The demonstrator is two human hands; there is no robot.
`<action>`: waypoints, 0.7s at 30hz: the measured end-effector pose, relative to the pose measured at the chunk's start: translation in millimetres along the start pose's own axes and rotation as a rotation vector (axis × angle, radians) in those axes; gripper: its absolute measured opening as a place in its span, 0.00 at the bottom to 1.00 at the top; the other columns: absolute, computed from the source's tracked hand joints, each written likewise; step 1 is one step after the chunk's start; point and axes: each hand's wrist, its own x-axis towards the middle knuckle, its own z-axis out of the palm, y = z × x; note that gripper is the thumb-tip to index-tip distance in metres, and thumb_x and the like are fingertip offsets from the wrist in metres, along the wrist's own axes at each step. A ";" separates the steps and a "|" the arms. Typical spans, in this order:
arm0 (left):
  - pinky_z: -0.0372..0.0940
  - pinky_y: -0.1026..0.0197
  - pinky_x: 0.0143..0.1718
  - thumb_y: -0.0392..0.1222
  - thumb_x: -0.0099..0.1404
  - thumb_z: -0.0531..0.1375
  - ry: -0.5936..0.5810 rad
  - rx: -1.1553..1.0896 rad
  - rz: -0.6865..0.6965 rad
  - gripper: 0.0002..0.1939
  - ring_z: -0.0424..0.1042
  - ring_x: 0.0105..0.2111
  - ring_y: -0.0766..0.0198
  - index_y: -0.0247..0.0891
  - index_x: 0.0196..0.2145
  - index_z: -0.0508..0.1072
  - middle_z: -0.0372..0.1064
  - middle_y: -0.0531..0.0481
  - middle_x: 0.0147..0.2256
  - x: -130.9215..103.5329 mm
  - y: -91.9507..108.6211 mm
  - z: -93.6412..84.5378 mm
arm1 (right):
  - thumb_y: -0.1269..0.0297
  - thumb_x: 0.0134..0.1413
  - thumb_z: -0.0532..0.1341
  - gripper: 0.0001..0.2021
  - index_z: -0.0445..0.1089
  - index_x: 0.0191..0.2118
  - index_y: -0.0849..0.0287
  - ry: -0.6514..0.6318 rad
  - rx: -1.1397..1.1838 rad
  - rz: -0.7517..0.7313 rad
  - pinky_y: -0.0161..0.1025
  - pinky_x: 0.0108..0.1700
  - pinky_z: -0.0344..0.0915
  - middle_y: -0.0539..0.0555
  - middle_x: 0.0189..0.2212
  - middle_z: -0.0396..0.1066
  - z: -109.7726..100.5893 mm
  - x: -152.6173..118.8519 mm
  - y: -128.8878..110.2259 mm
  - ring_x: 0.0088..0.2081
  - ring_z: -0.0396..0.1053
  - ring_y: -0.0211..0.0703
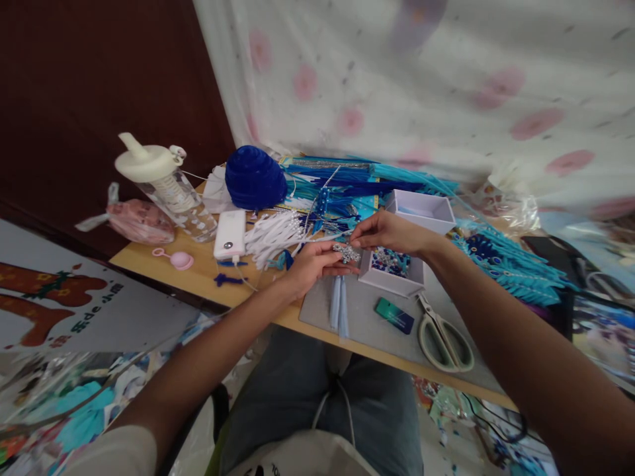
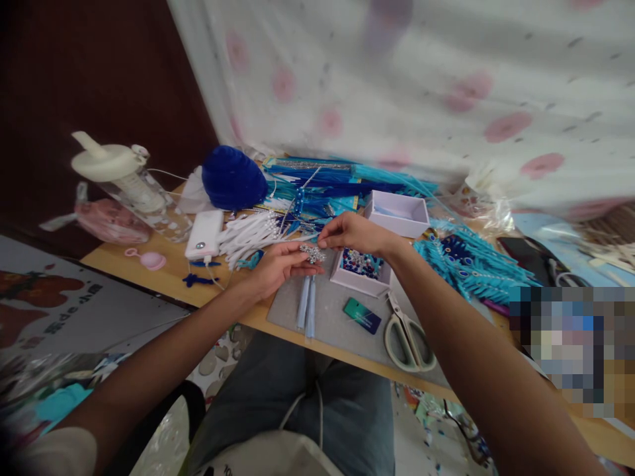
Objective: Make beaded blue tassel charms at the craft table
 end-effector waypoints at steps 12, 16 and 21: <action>0.74 0.62 0.37 0.33 0.63 0.56 -0.035 -0.080 -0.011 0.10 0.82 0.32 0.57 0.30 0.38 0.77 0.80 0.40 0.33 0.0 1.1 1.7 | 0.45 0.44 0.69 0.22 0.78 0.32 0.63 0.011 0.003 0.034 0.37 0.29 0.54 0.49 0.21 0.66 0.4 -3.3 -3.4 0.26 0.58 0.36; 0.74 0.62 0.38 0.34 0.62 0.59 -0.024 -0.054 -0.007 0.09 0.81 0.33 0.57 0.30 0.38 0.77 0.80 0.40 0.33 -0.6 0.5 2.6 | 0.45 0.45 0.69 0.21 0.78 0.31 0.62 0.015 -0.006 0.039 0.37 0.30 0.55 0.48 0.21 0.66 0.8 -5.1 -7.0 0.26 0.59 0.37; 0.73 0.63 0.37 0.39 0.63 0.62 -0.011 -0.020 0.019 0.09 0.81 0.33 0.57 0.31 0.38 0.77 0.80 0.42 0.34 0.2 -1.6 5.1 | 0.46 0.45 0.69 0.20 0.78 0.31 0.61 0.015 0.005 0.031 0.37 0.30 0.55 0.48 0.21 0.65 0.4 -5.8 -7.6 0.26 0.58 0.36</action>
